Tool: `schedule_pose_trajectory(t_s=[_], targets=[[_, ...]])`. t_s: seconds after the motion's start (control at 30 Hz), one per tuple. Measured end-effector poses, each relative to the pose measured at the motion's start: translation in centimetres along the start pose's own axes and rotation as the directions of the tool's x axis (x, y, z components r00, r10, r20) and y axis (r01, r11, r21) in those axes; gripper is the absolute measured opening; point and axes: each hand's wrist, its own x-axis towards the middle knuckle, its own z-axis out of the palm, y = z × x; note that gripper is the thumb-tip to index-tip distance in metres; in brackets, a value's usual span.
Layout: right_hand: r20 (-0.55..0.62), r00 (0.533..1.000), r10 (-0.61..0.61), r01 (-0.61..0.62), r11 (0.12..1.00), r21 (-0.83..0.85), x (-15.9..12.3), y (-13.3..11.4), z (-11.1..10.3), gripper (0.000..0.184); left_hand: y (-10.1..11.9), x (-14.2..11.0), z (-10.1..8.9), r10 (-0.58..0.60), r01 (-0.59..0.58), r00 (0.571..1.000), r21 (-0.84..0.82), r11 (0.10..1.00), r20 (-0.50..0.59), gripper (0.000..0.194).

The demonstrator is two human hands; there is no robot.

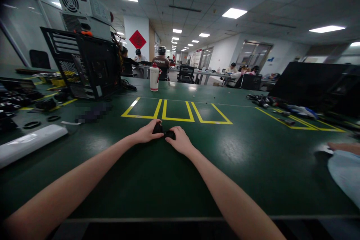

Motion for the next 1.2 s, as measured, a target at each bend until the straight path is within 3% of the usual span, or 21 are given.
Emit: schedule_pose_trajectory(t_s=[0.3,0.43,0.57,0.77,0.93,1.07,1.2], targets=[[-0.110,0.986,0.127,-0.140,0.983,-0.116,1.4,4.2,-1.2,0.043,-0.7,0.6,0.2,-0.038,0.038,0.999,-0.021,0.999,-0.003,0.063],[-0.105,0.991,0.077,-0.088,0.991,-0.097,0.9,3.3,-1.2,0.046,-0.4,1.1,0.3,-0.087,0.088,0.995,0.029,0.996,-0.040,0.061],[-0.093,0.996,0.012,-0.017,0.998,-0.053,-0.6,0.4,-0.8,0.047,0.6,0.3,0.2,-0.057,0.058,0.998,0.028,0.998,-0.028,0.060],[0.000,0.998,-0.061,0.061,0.998,-0.017,-5.2,-5.9,0.0,0.037,3.1,-5.3,-0.2,0.052,-0.049,0.994,-0.036,0.998,0.098,0.058],[0.139,0.985,-0.104,0.087,0.988,0.126,-9.6,-9.8,-0.5,0.045,5.0,-11.8,-0.9,0.079,-0.072,0.983,-0.047,0.996,0.169,0.060],[0.112,0.989,-0.095,0.052,0.939,0.340,-11.5,-11.6,0.4,0.051,5.9,-15.2,-1.3,0.105,-0.094,0.978,-0.070,0.993,0.180,0.060],[0.039,0.999,0.024,-0.042,0.817,0.574,-12.0,-13.0,2.2,0.054,5.8,-17.2,-1.4,0.131,-0.125,0.979,-0.043,0.991,0.157,0.065]])
